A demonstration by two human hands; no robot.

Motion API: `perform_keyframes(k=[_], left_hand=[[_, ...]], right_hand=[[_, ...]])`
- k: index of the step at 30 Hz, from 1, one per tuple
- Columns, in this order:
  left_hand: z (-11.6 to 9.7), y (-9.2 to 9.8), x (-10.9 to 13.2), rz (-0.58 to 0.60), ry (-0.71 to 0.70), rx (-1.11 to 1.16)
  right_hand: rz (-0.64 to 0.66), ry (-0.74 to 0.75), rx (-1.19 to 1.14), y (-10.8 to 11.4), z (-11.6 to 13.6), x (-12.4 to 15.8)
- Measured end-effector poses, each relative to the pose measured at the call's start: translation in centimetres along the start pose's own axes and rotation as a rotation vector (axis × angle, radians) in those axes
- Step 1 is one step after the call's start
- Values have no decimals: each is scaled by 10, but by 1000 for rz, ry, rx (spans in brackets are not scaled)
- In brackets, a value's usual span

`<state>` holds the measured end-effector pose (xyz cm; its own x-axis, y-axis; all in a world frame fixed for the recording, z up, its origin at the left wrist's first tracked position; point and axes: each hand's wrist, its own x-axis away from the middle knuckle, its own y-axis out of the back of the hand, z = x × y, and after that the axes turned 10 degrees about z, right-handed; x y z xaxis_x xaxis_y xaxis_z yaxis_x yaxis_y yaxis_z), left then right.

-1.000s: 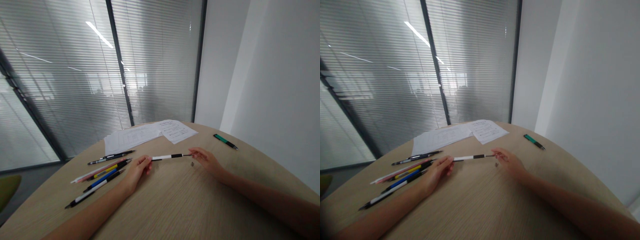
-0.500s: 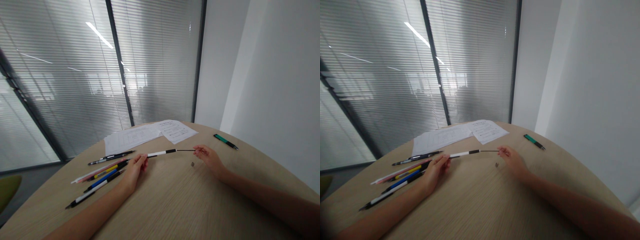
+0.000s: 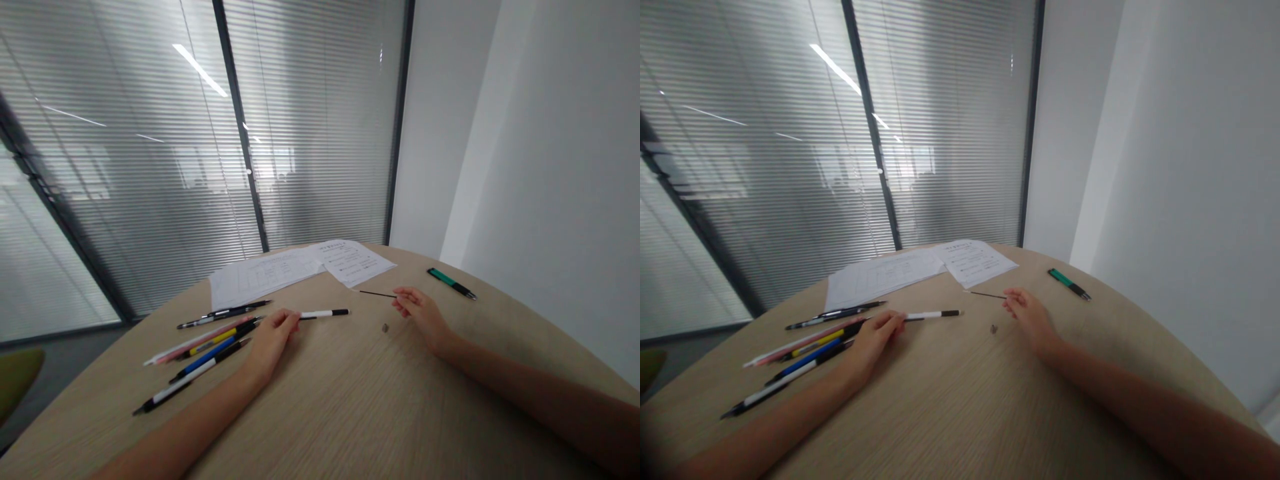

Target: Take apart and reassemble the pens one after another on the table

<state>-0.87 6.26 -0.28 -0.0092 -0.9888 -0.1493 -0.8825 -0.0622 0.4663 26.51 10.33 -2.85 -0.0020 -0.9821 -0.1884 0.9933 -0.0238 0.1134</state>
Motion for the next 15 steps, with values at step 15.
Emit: perform_keyframes(k=[15], left_hand=[[3,-5,-1,24,-201,-418]], right_hand=[[47,35,82,2,-6,-2]])
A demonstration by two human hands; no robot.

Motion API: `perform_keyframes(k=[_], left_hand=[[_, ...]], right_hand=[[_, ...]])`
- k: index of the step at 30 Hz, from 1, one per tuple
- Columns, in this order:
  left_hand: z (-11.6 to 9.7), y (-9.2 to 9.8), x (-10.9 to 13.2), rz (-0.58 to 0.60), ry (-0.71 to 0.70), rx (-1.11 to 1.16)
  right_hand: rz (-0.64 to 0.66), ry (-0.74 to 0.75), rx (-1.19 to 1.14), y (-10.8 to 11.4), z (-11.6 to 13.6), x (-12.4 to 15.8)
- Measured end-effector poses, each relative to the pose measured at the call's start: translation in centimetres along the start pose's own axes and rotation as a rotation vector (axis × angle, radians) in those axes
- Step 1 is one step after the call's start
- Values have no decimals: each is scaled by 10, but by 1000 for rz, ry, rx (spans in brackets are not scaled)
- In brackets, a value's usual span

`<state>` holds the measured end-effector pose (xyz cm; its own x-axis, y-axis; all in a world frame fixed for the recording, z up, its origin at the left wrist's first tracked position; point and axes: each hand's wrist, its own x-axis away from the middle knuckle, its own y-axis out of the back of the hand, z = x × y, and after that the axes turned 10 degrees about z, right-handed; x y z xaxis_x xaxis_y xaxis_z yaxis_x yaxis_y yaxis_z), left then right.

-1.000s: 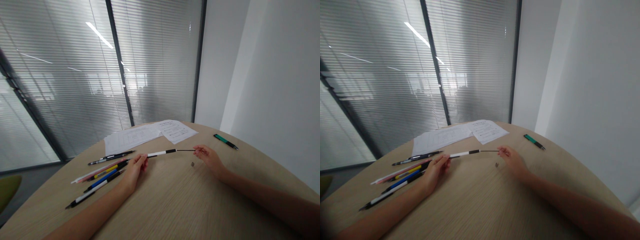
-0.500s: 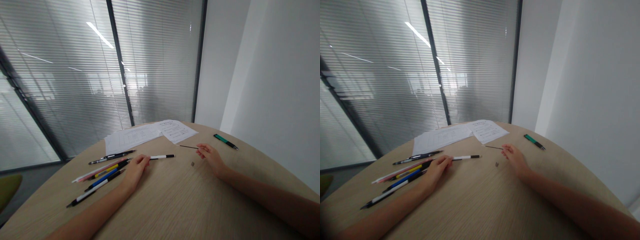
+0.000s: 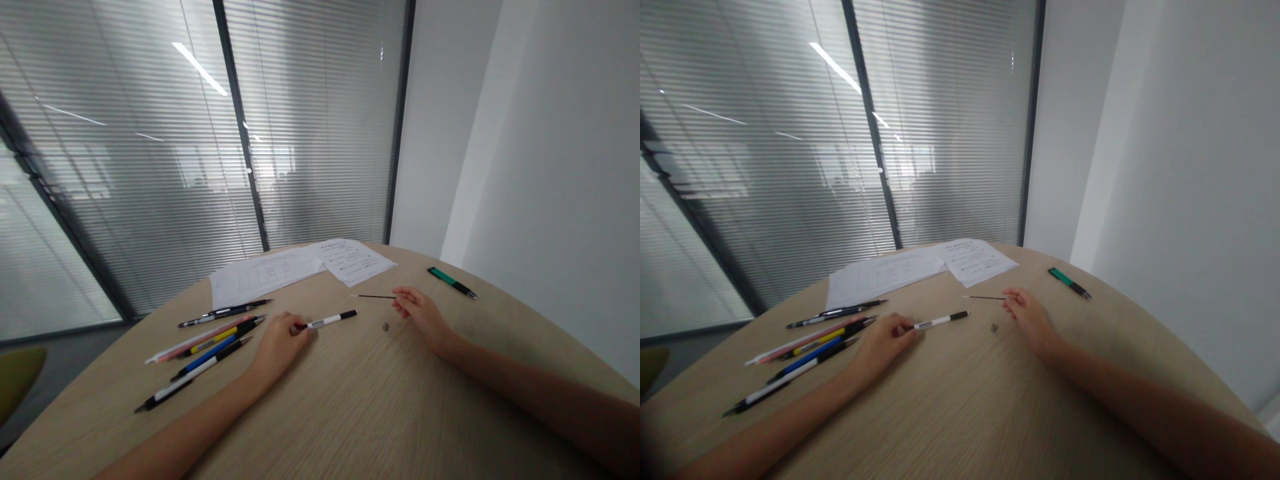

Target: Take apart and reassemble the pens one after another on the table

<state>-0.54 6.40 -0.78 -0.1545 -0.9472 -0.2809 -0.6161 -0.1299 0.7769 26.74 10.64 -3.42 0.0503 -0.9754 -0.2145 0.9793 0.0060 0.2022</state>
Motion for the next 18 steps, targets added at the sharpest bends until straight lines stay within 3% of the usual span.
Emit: perform_keyframes(k=[9,14,18], left_hand=[[0,-2,3,83,-54,-96],[-2,-1,3,44,-52,-2],[-5,1,4,57,-141,48]], right_hand=[[35,28,13,-2,5,2],[109,140,102,-3,3,6],[157,257,263,-5,7,16]])
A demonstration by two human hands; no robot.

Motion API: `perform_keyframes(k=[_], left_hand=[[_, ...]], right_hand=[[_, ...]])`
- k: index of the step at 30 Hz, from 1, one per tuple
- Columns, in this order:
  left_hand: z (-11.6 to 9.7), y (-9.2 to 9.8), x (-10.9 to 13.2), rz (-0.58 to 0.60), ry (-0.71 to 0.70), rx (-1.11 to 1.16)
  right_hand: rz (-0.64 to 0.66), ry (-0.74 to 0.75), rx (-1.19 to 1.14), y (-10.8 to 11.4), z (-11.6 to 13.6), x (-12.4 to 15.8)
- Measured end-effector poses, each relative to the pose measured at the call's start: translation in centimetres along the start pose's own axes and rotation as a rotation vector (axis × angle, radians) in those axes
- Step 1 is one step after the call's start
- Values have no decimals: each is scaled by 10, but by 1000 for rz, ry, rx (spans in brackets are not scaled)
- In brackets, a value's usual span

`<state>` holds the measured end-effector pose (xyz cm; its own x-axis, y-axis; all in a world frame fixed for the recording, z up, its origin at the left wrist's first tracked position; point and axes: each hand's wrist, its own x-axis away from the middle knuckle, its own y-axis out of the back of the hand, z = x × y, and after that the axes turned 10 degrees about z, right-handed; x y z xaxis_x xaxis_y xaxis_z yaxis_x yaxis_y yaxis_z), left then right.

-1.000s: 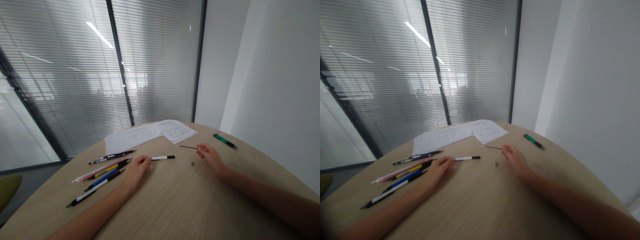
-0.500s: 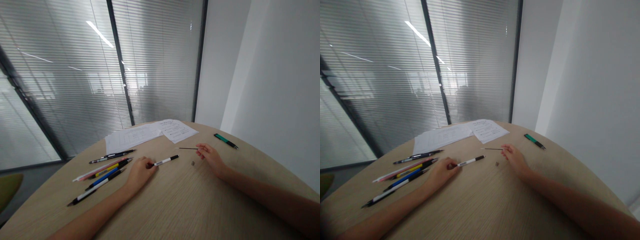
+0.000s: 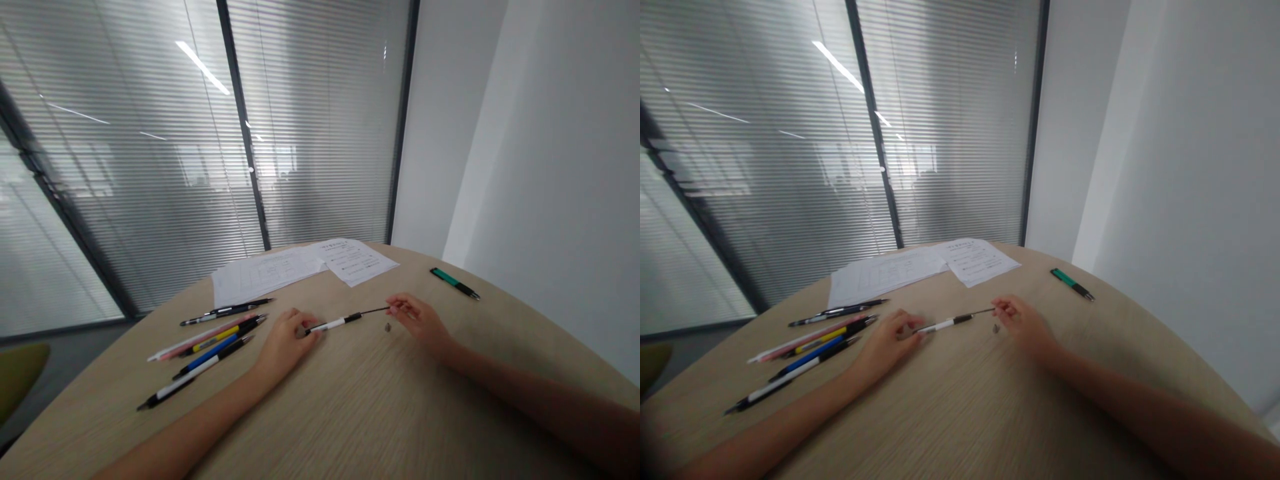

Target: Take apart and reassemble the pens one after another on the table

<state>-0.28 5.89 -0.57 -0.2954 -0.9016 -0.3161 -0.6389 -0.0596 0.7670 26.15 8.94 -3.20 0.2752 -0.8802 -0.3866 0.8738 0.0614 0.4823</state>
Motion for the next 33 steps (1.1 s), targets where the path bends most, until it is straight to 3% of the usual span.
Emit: perform_keyframes(k=[4,12,17,33], left_hand=[[-4,0,2,98,-126,17],[-5,-2,2,219,-233,33],[-6,-3,3,228,-266,65],[-11,-2,5,331,-348,-101]], right_hand=[[46,118,132,-2,9,7],[155,207,195,-1,14,9],[258,283,216,-3,18,11],[281,315,311,-5,16,12]])
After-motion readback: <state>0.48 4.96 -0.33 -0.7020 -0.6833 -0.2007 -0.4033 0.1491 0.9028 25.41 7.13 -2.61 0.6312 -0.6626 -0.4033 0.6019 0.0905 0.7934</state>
